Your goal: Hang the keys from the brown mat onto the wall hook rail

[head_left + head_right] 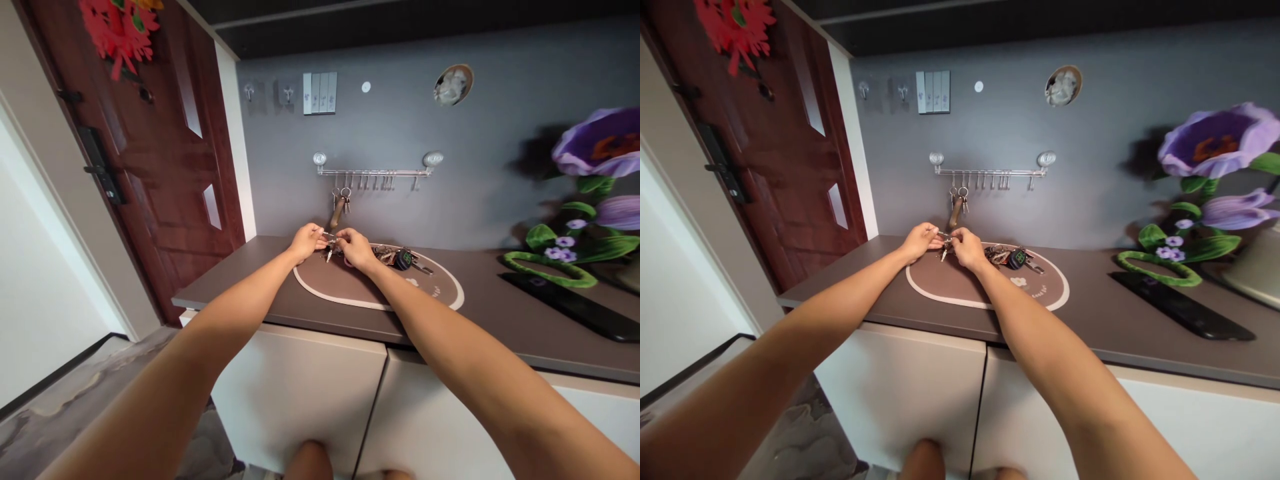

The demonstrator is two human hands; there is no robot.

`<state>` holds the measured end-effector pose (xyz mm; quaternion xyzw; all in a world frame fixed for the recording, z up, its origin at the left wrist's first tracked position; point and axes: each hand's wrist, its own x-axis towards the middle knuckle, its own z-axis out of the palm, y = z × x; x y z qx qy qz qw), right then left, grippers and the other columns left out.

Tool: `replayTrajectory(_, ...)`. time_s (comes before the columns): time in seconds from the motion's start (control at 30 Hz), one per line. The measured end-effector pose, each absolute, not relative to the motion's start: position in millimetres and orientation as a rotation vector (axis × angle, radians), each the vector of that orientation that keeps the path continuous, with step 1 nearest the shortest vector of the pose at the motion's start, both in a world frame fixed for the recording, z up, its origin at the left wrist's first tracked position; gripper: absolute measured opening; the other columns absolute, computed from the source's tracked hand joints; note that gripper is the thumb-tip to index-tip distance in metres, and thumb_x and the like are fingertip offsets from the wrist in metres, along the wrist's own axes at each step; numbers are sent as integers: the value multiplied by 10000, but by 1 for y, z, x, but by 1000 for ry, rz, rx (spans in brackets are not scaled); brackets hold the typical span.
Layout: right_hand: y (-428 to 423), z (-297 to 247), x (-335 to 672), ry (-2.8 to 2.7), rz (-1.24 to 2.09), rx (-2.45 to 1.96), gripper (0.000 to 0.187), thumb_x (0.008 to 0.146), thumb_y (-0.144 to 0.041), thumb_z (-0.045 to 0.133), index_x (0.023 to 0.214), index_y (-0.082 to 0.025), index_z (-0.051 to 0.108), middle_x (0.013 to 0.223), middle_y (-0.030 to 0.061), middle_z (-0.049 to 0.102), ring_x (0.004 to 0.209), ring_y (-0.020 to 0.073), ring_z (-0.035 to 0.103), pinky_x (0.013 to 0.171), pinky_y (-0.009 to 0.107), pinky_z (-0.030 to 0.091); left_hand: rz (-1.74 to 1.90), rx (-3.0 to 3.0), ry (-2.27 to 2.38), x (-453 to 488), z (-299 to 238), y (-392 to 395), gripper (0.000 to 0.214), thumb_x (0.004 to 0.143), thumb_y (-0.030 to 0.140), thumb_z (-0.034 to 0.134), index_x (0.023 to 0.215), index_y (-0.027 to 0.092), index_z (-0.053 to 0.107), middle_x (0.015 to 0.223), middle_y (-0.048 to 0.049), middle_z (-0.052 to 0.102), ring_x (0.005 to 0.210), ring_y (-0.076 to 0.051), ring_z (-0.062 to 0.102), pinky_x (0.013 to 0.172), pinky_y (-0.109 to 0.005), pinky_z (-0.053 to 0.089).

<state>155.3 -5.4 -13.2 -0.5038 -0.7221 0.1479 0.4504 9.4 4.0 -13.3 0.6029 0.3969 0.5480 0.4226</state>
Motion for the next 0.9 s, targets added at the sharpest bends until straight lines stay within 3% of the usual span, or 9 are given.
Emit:
replayTrajectory(0.53,-10,-12,156,-1746,416,-1099,191,732,-354,500,839,-200,533,642,-26,595,516,90,494,564,230,402,1412,1343,846,9,-8,0,158,863,290,407,819,139,411,694,-75,647,652,-130,637,785,-369,490)
replayTrajectory(0.9,2,-14,160,-1724,349,-1015,165,733,-315,468,749,-166,538,662,-4,575,593,107,505,630,244,400,1391,1324,801,11,-8,0,162,877,290,367,814,143,393,679,-79,635,670,-142,637,784,-379,488)
